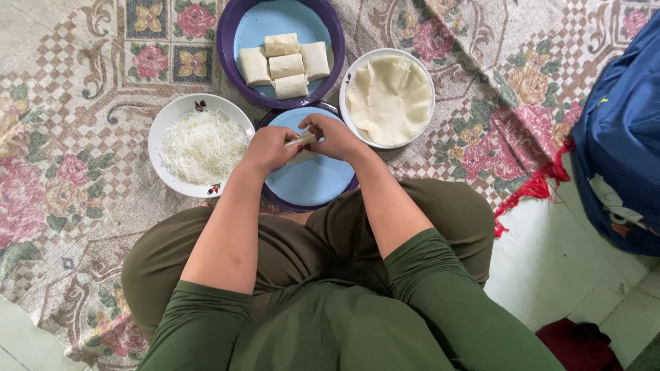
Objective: Rolling thin pastry wrappers with a white filling into cylindrical shapes while sitting on the floor.
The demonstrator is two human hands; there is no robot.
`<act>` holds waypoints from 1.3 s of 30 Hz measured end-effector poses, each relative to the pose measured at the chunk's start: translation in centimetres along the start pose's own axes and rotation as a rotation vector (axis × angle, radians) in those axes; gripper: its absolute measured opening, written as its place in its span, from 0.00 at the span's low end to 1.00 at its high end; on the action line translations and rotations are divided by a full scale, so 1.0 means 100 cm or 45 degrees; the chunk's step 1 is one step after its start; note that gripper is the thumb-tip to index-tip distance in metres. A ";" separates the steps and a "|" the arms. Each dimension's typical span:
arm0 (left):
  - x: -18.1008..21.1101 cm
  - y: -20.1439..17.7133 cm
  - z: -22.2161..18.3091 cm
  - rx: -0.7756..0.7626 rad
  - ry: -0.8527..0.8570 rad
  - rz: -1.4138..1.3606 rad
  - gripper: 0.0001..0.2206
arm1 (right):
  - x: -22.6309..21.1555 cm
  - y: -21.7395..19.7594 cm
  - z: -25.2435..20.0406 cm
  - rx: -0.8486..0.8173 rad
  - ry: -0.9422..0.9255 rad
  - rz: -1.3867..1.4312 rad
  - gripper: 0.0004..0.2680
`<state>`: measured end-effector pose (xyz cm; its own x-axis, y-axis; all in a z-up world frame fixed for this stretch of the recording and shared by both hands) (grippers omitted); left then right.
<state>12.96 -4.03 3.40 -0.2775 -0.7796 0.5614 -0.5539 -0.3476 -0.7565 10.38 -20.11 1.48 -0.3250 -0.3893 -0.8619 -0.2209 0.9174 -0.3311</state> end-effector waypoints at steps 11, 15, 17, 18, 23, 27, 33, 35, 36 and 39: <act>-0.021 -0.053 0.086 0.270 0.087 0.271 0.08 | -0.016 -0.057 0.000 0.368 0.009 0.160 0.18; -0.072 -0.025 0.163 0.108 -0.059 0.230 0.11 | -0.027 -0.062 -0.003 0.437 -0.066 0.216 0.16; -0.089 -0.008 0.193 0.037 -0.080 0.263 0.12 | -0.030 -0.063 -0.003 0.459 -0.097 0.237 0.16; -0.097 0.002 0.209 -0.033 -0.103 0.298 0.13 | -0.032 -0.065 -0.003 0.480 -0.129 0.260 0.15; -0.051 -0.024 0.187 -0.213 -0.154 0.419 0.15 | -0.035 -0.069 -0.004 0.504 -0.162 0.297 0.14; -0.039 -0.025 0.183 -0.136 -0.220 0.360 0.15 | -0.033 -0.066 0.000 0.514 -0.193 0.279 0.14; -0.049 -0.022 0.184 0.259 -0.149 0.468 0.09 | -0.033 -0.066 0.004 0.507 -0.215 0.269 0.13; -0.055 -0.020 0.186 0.303 -0.118 0.437 0.10 | -0.035 -0.067 0.002 0.507 -0.202 0.280 0.13; -0.058 -0.019 0.185 0.347 -0.085 0.407 0.11 | -0.036 -0.068 0.001 0.506 -0.190 0.293 0.12; -0.028 -0.028 0.163 0.396 0.073 0.398 0.14 | -0.033 -0.068 0.003 0.515 -0.190 0.272 0.12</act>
<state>28.08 -9.35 -1.51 -0.4423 -0.8449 0.3008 -0.1763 -0.2469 -0.9529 13.22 -25.05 6.43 -0.1817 -0.1999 -0.9628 0.2217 0.9456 -0.2381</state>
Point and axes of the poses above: each hand's wrist, its own z-axis towards the middle knuckle, its own y-axis out of the palm, x = y × z, the point moved 7 cm from there along z, towards the middle knuckle, and after that the axes turned 7 degrees about z, right-handed, at the moved point
